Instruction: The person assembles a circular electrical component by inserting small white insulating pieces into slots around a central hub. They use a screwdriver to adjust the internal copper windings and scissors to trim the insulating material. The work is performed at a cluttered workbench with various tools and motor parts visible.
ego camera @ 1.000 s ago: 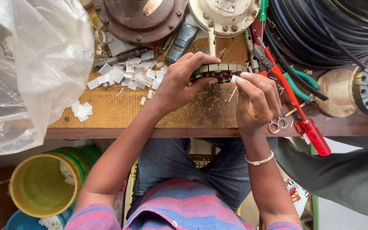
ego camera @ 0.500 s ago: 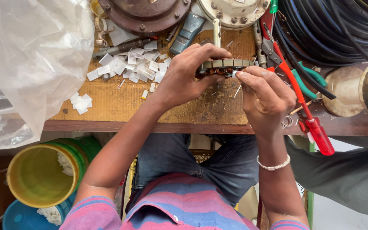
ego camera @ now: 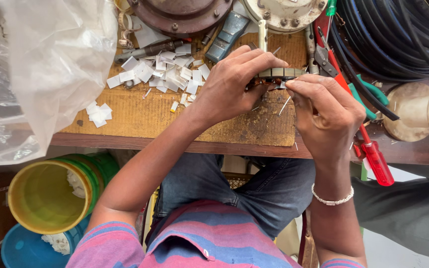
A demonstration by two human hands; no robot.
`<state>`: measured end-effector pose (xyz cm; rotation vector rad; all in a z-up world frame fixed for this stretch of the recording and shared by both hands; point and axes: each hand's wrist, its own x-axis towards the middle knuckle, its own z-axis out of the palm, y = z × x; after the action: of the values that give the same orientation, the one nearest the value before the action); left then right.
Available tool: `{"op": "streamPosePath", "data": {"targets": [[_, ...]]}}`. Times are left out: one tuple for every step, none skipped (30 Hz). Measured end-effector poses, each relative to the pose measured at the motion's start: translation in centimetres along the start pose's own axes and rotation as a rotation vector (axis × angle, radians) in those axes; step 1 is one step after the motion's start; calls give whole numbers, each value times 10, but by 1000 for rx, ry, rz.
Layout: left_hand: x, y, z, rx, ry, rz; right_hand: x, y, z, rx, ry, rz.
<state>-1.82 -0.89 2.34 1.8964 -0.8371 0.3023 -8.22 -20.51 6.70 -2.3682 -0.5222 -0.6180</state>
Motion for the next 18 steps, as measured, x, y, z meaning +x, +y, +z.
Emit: {"op": "streamPosePath", "data": {"targets": [[0, 0, 0, -4, 0, 0, 0, 1, -1, -4, -1, -8], [1, 0, 0, -7, -1, -1, 0, 2, -1, -9, -1, -16], [1, 0, 1, -18, 10, 5, 0, 3, 0, -14, 2, -21], [1, 0, 1, -30, 22, 11, -1, 4, 0, -19, 4, -26], [2, 0, 3, -41, 33, 17, -1, 4, 2, -27, 13, -28], [2, 0, 3, -39, 31, 15, -2, 3, 2, -35, 20, -24], [3, 0, 4, -37, 30, 13, -3, 3, 4, -45, 27, -19], [4, -1, 6, -35, 28, 11, -4, 1, 5, -56, 33, -9], [5, -2, 8, -31, 17, -8, -5, 0, 6, -61, 42, -4], [6, -2, 10, -27, 5, -27, -6, -1, 8, -67, 51, 2], [7, -3, 11, -24, -5, -45, -7, -3, 9, -69, 61, 4], [8, -4, 12, -25, -17, -53, -7, -4, 10, -71, 67, 9], [10, -4, 12, -25, -30, -58, -8, -5, 11, -74, 74, 14], [11, -5, 12, -26, -43, -63, -9, -7, 11, -76, 77, 23], [12, -6, 10, -28, -67, -61, -9, -7, 11, -68, 78, 42], [13, -7, 8, -30, -92, -59, -9, -8, 11, -60, 80, 62], [12, -7, 5, -31, -116, -58, -9, -8, 9, -40, 78, 89], [11, -8, 2, -95, -130, -57, -9, -8, 8, -3, 72, 129]]}}
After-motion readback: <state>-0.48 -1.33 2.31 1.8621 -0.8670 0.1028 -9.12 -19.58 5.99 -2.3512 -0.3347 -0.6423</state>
